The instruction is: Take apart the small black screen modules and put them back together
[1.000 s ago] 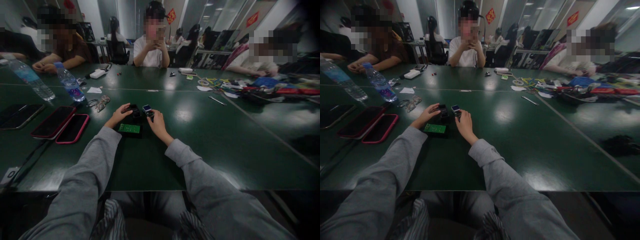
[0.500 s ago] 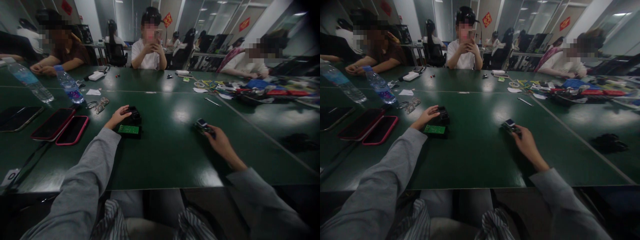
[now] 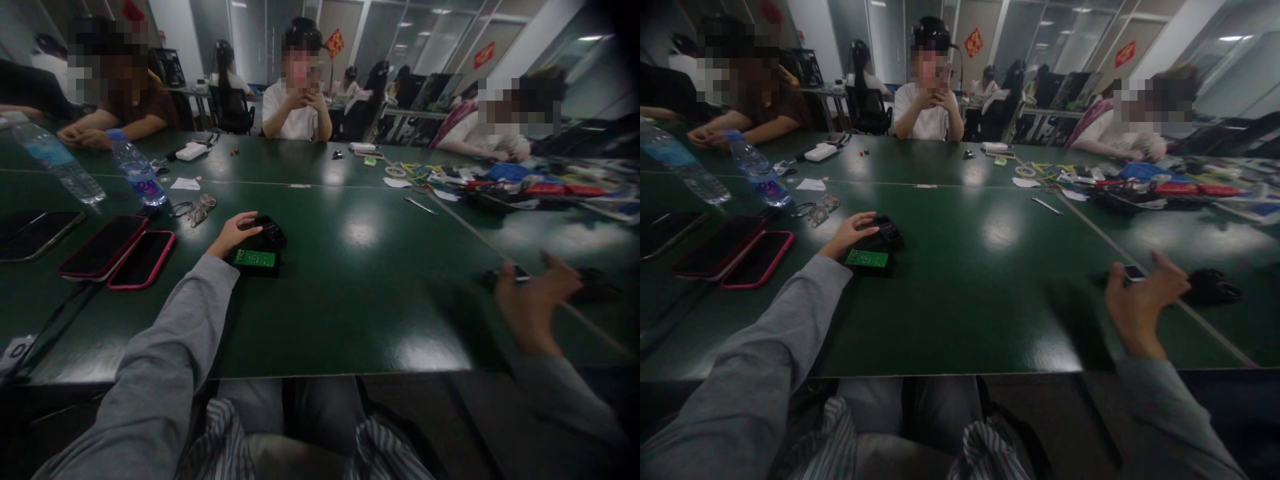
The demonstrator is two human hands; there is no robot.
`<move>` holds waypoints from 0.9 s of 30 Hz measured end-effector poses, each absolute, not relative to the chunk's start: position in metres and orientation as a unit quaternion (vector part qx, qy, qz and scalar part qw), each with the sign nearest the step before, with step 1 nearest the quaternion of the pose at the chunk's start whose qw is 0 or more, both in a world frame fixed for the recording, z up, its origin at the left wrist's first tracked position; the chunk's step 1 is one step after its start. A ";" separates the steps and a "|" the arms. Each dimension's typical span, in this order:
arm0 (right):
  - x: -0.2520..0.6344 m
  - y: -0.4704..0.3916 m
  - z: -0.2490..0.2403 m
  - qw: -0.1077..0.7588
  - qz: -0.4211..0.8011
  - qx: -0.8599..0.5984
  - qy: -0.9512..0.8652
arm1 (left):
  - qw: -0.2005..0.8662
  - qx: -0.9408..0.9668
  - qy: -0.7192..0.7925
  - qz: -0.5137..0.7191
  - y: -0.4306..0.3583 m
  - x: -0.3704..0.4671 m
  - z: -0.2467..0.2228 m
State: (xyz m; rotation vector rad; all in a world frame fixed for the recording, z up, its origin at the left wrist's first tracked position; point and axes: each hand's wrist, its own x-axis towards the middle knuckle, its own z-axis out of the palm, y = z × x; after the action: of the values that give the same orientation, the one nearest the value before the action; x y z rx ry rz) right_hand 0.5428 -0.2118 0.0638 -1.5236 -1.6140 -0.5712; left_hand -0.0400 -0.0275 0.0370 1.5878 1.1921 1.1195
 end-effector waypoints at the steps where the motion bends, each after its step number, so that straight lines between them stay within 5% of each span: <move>1: 0.520 -0.200 0.062 0.419 -0.250 -0.628 -0.606 | 0.419 0.630 0.479 0.445 -0.029 -0.039 0.039; 8: 0.300 -0.137 0.057 0.387 -0.025 -0.499 -0.775 | 0.488 0.639 0.434 0.406 -0.028 -0.024 0.041; 13: 0.227 -0.125 0.060 0.273 0.057 -0.459 -0.843 | 0.523 0.603 0.414 0.436 -0.023 -0.025 0.035; 21: 0.324 -0.152 0.055 0.232 0.124 -0.448 -0.854 | 0.522 0.591 0.421 0.448 -0.020 -0.032 0.033; 27: 0.511 -0.181 0.057 0.230 -0.210 -0.645 -0.698 | 0.531 0.584 0.411 0.456 -0.014 -0.034 0.025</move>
State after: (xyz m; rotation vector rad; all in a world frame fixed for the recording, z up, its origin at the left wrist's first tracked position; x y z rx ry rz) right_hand 0.5113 -0.1810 0.0571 -1.7745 -1.9201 -0.5792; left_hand -0.0338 -0.0141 0.0254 1.3943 0.9800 1.0869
